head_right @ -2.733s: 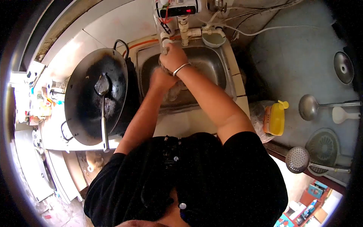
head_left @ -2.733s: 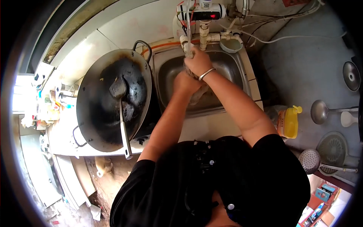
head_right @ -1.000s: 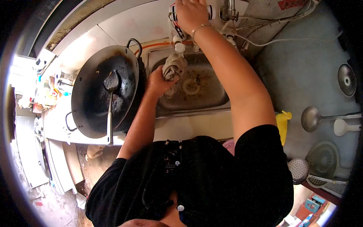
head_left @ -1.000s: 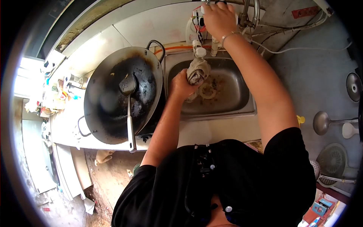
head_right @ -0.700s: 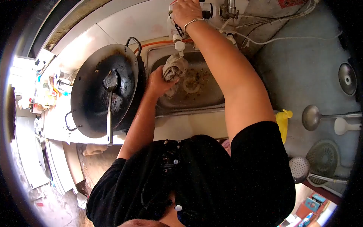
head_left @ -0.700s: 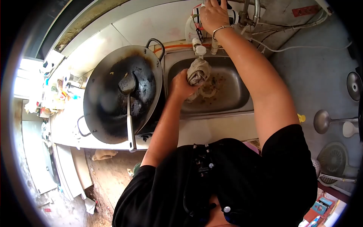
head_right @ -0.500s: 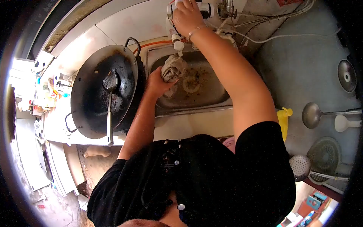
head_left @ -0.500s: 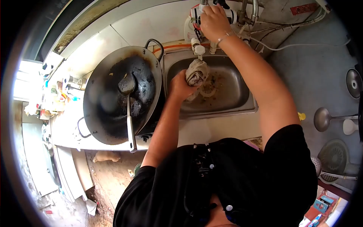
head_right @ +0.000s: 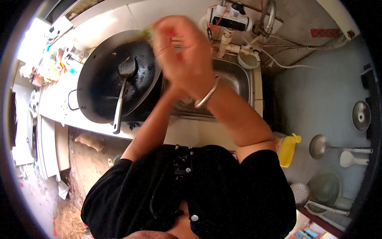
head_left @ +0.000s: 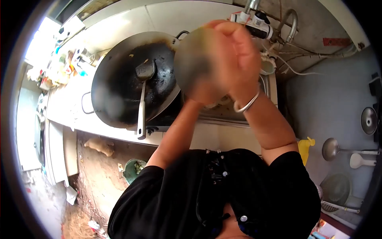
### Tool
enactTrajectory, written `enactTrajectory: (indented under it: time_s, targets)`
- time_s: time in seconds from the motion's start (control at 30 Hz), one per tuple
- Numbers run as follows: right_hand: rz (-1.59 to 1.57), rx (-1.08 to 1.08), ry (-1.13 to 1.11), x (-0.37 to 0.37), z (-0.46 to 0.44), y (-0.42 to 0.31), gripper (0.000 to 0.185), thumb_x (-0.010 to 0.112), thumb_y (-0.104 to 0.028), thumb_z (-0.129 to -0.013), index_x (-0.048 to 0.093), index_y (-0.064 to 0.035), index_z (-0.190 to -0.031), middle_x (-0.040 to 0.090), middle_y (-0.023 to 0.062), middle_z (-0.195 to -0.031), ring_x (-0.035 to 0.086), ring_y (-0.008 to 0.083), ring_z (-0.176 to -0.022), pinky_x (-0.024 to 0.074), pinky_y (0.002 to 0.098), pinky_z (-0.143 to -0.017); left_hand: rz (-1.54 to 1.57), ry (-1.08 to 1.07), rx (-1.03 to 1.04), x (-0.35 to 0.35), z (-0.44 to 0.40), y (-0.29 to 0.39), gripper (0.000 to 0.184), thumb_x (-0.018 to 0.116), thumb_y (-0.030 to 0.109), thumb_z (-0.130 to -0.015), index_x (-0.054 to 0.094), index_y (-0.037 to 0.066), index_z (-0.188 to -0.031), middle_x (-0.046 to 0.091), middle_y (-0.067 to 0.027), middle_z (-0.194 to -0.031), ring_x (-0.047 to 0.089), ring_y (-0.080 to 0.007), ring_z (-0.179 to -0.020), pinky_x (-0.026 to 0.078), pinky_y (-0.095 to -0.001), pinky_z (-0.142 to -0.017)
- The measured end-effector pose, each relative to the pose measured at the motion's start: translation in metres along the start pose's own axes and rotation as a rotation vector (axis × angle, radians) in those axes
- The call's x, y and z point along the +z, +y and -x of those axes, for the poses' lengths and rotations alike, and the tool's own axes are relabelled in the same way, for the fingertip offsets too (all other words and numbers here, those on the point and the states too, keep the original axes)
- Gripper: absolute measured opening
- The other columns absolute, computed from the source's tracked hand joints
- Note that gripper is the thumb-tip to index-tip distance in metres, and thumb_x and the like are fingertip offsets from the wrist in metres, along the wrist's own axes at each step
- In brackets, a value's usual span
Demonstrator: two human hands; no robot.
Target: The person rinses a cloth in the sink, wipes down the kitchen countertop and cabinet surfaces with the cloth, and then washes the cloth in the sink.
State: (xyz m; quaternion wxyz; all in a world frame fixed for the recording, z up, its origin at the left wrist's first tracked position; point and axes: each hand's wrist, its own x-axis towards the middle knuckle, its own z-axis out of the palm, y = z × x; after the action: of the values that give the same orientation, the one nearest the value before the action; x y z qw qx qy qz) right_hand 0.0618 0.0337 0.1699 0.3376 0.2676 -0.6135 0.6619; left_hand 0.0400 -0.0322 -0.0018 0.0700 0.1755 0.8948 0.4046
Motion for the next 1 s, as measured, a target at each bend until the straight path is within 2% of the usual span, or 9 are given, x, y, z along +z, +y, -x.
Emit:
enactTrajectory:
  time_s: [0.13, 0.2, 0.33, 0.47, 0.57, 0.63, 0.7, 0.87, 1.0]
  targets:
    - [-0.207, -0.213, -0.293, 0.087, 0.028, -0.027, 0.008, 0.060, -0.009, -0.078, 0.056, -0.0083, -0.084, 0.059, 0.0061, -0.084, 0.055, 0.0226, -0.075, 0.0432, 0.0334, -0.068, 0.093, -0.004, -0.031, -0.015, 0.019, 0.015, 0.059, 0.079, 0.022, -0.061, 0.055, 0.004, -0.112, 0.063, -0.0195, -0.097, 0.060, -0.0323, -0.096, 0.048, -0.0360, -0.080]
    - [-0.037, -0.405, -0.897, 0.119, 0.054, -0.030, 0.015, 0.057, -0.022, -0.082, 0.058, -0.0093, -0.091, 0.059, 0.0069, -0.096, 0.055, 0.0239, -0.087, 0.0447, 0.0366, -0.074, 0.133, -0.010, -0.040, -0.022, 0.027, 0.020, 0.058, 0.078, 0.020, -0.060, 0.056, 0.003, -0.111, 0.062, -0.0205, -0.096, 0.060, -0.0335, -0.097, 0.048, -0.0361, -0.080]
    - [0.054, -0.352, -1.092, 0.111, 0.071, -0.014, 0.008, 0.063, -0.016, -0.078, 0.063, -0.0100, -0.083, 0.062, 0.0069, -0.095, 0.057, 0.0252, -0.095, 0.0452, 0.0360, -0.081, 0.192, 0.067, 0.030, -0.027, 0.035, 0.016, 0.053, 0.077, 0.016, -0.061, 0.057, 0.003, -0.109, 0.063, -0.0182, -0.094, 0.061, -0.0299, -0.095, 0.048, -0.0331, -0.078]
    - [-0.064, -0.181, -0.744, 0.054, 0.052, -0.008, 0.010, 0.068, -0.010, -0.073, 0.059, -0.0068, -0.074, 0.059, 0.0082, -0.080, 0.059, 0.0227, -0.080, 0.0476, 0.0322, -0.066, 0.520, 0.247, -0.067, 0.035, 0.002, -0.080, 0.065, 0.081, 0.025, -0.058, 0.054, 0.003, -0.113, 0.064, -0.0149, -0.095, 0.062, -0.0291, -0.092, 0.049, -0.0361, -0.078]
    - [-0.046, 0.087, -0.601, -0.012, 0.055, 0.001, 0.011, 0.066, -0.013, -0.080, 0.058, -0.0059, -0.077, 0.057, 0.0044, -0.078, 0.058, 0.0169, -0.077, 0.0466, 0.0290, -0.067, 0.281, 0.322, 0.157, 0.033, -0.003, -0.103, 0.068, 0.081, 0.026, -0.058, 0.052, 0.003, -0.115, 0.064, -0.0164, -0.094, 0.062, -0.0312, -0.091, 0.049, -0.0375, -0.077]
    - [-0.272, 0.535, -0.285, -0.056, 0.083, 0.017, 0.013, 0.062, -0.020, -0.086, 0.059, -0.0072, -0.083, 0.058, 0.0011, -0.083, 0.055, 0.0129, -0.077, 0.0450, 0.0264, -0.070, 0.059, 0.243, 0.005, -0.031, 0.029, -0.004, 0.071, 0.080, 0.025, -0.057, 0.049, 0.003, -0.117, 0.062, -0.0205, -0.099, 0.059, -0.0363, -0.095, 0.047, -0.0394, -0.080]
    - [-0.238, 0.678, 0.155, -0.086, 0.114, 0.056, 0.017, 0.057, -0.026, -0.089, 0.058, -0.0094, -0.092, 0.057, -0.0044, -0.084, 0.054, 0.0082, -0.076, 0.0461, 0.0270, -0.070, 0.042, 0.253, -0.026, -0.029, 0.019, -0.006, 0.070, 0.078, 0.025, -0.058, 0.048, 0.001, -0.116, 0.058, -0.0233, -0.107, 0.056, -0.0397, -0.097, 0.047, -0.0417, -0.081]
    - [-0.215, 1.420, 0.371, -0.092, 0.204, 0.113, 0.043, 0.043, -0.047, -0.091, 0.052, -0.0159, -0.120, 0.058, 0.0032, -0.109, 0.056, 0.0177, -0.100, 0.0433, 0.0323, -0.088, 0.028, 0.382, 0.018, -0.010, 0.008, 0.028, 0.070, 0.076, 0.029, -0.061, 0.046, 0.001, -0.117, 0.057, -0.0240, -0.106, 0.056, -0.0411, -0.096, 0.047, -0.0436, -0.079]
    - [-0.822, 1.310, 0.483, -0.079, 0.197, 0.112, 0.050, 0.039, -0.050, -0.091, 0.049, -0.0155, -0.125, 0.053, 0.0074, -0.122, 0.051, 0.0215, -0.113, 0.0407, 0.0373, -0.095, 0.197, 0.308, 0.065, 0.009, 0.018, 0.052, 0.069, 0.075, 0.031, -0.063, 0.045, -0.001, -0.116, 0.057, -0.0235, -0.105, 0.054, -0.0413, -0.097, 0.046, -0.0437, -0.082]
